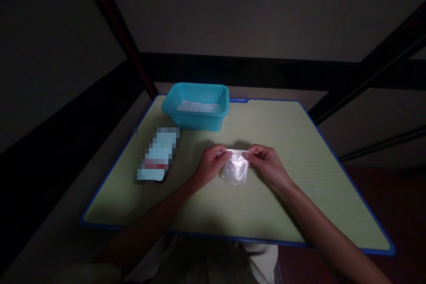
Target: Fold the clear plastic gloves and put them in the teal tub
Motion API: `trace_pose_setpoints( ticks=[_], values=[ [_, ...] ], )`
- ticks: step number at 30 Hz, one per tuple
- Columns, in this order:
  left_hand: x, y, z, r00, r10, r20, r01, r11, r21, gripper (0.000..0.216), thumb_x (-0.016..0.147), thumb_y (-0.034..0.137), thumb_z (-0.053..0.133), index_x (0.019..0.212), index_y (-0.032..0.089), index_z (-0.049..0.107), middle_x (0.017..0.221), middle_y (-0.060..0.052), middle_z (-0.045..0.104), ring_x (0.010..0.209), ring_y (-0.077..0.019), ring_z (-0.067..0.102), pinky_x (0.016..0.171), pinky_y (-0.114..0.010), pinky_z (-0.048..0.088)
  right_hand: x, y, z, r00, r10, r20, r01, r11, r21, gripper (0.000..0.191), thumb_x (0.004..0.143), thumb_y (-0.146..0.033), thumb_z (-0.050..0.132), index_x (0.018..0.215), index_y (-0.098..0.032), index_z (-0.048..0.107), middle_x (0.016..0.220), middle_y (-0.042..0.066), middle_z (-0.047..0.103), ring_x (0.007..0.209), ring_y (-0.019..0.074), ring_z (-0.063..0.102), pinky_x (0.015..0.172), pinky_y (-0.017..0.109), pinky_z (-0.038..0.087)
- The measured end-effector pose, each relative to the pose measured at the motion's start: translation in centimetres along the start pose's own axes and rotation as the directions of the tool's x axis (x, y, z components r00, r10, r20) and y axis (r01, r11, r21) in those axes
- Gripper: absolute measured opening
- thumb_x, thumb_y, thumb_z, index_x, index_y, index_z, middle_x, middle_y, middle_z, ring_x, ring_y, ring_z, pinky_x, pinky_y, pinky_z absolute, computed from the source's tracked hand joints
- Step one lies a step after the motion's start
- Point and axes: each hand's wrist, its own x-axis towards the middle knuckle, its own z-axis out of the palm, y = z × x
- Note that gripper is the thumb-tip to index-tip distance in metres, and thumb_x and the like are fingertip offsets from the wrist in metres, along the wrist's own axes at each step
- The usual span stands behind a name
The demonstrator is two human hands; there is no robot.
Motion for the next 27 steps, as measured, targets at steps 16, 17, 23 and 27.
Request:
trace_pose_setpoints(
  ticks=[16,17,23,27],
  values=[
    [0.2,0.2,-0.6,0.996,-0.033,-0.088,0.033,0.999,0.001,0.038,0.062,0.048,0.067,0.058,0.017,0.047,0.051,0.005,0.046,0.048,-0.0078,0.044,0.046,-0.017,0.037,0.3,0.5,-1.4,0.987,-0.081,-0.140,0.098,0.987,0.124,0.025,0.068,-0.043,0.067,0.065,-0.023,0.053,0.062,-0.001,0.060,0.057,0.0136,0.056,0.054,0.028,0.046],
    [0.2,0.2,-0.6,0.995,-0.050,-0.081,0.049,0.999,-0.014,0.038,0.061,0.048,0.068,0.058,0.016,0.047,0.052,0.005,0.047,0.049,-0.0080,0.045,0.047,-0.018,0.038,0.2,0.4,-1.3,0.994,-0.044,-0.105,0.059,0.988,0.143,0.027,0.068,-0.046,0.066,0.068,-0.023,0.054,0.065,0.000,0.062,0.059,0.0142,0.058,0.055,0.028,0.047],
    [0.1,0.1,-0.1,0.990,-0.086,-0.108,0.079,0.995,-0.067,0.038,0.060,0.048,0.069,0.059,0.016,0.049,0.051,0.005,0.049,0.047,-0.0081,0.046,0.046,-0.019,0.040,-0.4,0.3,0.3,0.992,0.060,0.112,-0.066,0.996,0.054,0.035,0.060,-0.047,0.076,0.067,-0.018,0.058,0.056,-0.004,0.058,0.048,0.0092,0.050,0.050,0.024,0.041],
    [0.0,0.0,0.0,0.989,-0.133,-0.070,0.122,0.983,-0.137,0.037,0.057,0.045,0.071,0.059,0.016,0.048,0.052,0.004,0.051,0.049,-0.0095,0.050,0.047,-0.020,0.044,-0.4,0.5,0.5,0.998,0.005,0.057,-0.007,0.999,0.033,0.035,0.060,-0.048,0.075,0.061,-0.017,0.058,0.047,-0.006,0.051,0.042,0.0062,0.039,0.044,0.021,0.029]
  ],
)
